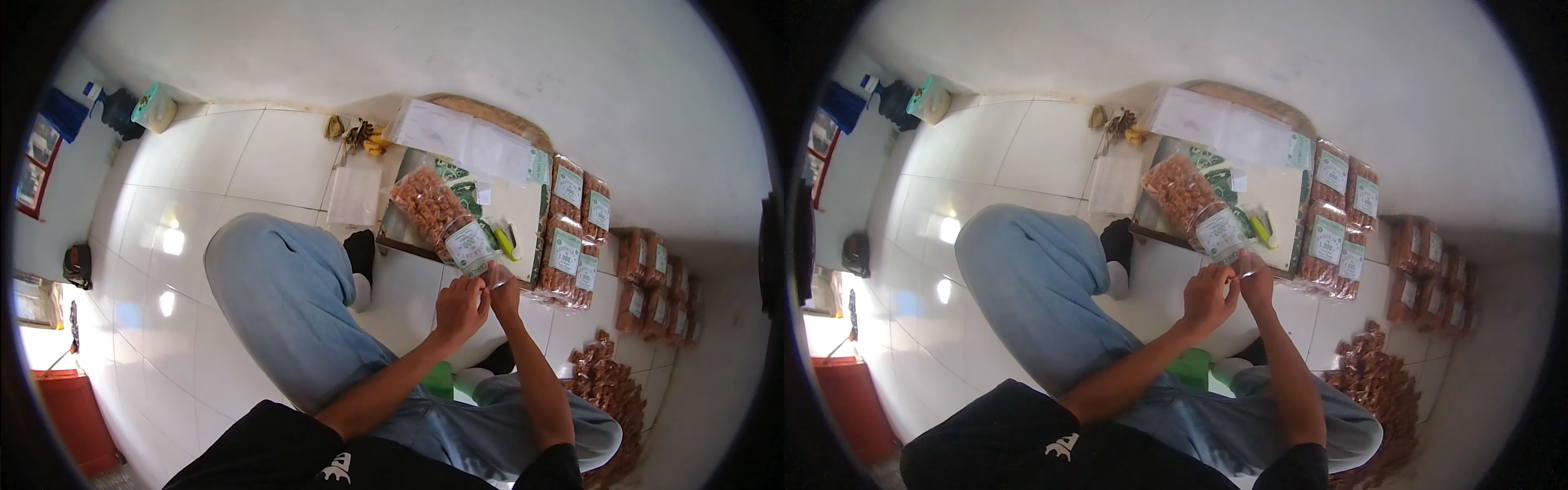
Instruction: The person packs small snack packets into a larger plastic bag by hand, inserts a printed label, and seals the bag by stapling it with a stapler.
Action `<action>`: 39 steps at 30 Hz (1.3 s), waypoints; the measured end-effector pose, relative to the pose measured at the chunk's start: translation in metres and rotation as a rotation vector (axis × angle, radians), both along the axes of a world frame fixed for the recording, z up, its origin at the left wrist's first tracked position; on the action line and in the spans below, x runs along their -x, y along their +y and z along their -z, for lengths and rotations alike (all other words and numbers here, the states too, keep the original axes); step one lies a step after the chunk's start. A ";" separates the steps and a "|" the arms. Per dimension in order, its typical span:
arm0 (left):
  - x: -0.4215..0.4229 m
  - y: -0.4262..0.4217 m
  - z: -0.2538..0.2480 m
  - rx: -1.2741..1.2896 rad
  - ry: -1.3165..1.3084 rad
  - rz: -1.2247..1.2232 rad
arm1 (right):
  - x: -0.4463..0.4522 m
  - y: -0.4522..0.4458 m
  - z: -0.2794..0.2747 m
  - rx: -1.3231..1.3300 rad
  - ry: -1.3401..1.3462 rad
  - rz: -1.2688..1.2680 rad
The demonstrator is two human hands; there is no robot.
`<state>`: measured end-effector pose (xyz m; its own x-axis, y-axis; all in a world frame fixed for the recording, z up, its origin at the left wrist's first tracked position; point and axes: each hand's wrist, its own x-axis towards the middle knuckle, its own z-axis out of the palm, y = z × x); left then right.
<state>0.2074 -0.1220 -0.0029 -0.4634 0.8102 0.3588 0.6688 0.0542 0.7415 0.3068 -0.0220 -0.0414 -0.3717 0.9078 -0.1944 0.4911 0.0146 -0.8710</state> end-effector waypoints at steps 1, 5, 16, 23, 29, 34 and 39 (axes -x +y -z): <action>-0.001 0.001 -0.001 -0.001 -0.005 -0.005 | -0.005 -0.005 -0.008 -0.108 -0.163 -0.063; -0.001 0.002 -0.003 0.002 -0.033 0.001 | -0.036 -0.011 0.000 -0.655 -0.344 -0.422; 0.004 -0.003 -0.012 -0.059 -0.043 0.015 | -0.001 0.010 -0.026 -0.823 -0.277 -0.760; 0.003 -0.011 -0.011 -0.004 -0.038 0.071 | 0.030 0.021 -0.010 -1.048 -0.354 -0.769; 0.004 -0.012 -0.010 -0.066 -0.073 0.076 | 0.052 0.027 0.007 -1.230 -0.254 -0.690; 0.013 -0.020 -0.008 -0.002 -0.053 0.096 | 0.062 0.022 0.019 -1.201 -0.309 -0.662; 0.072 0.022 -0.007 -0.013 0.023 -0.074 | 0.051 0.008 -0.010 -0.999 -0.175 -0.649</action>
<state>0.1358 -0.0996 0.0043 -0.5136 0.7691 0.3804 0.6805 0.0950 0.7266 0.2563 -0.0136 -0.0314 -0.8539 0.3398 0.3941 0.2527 0.9328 -0.2568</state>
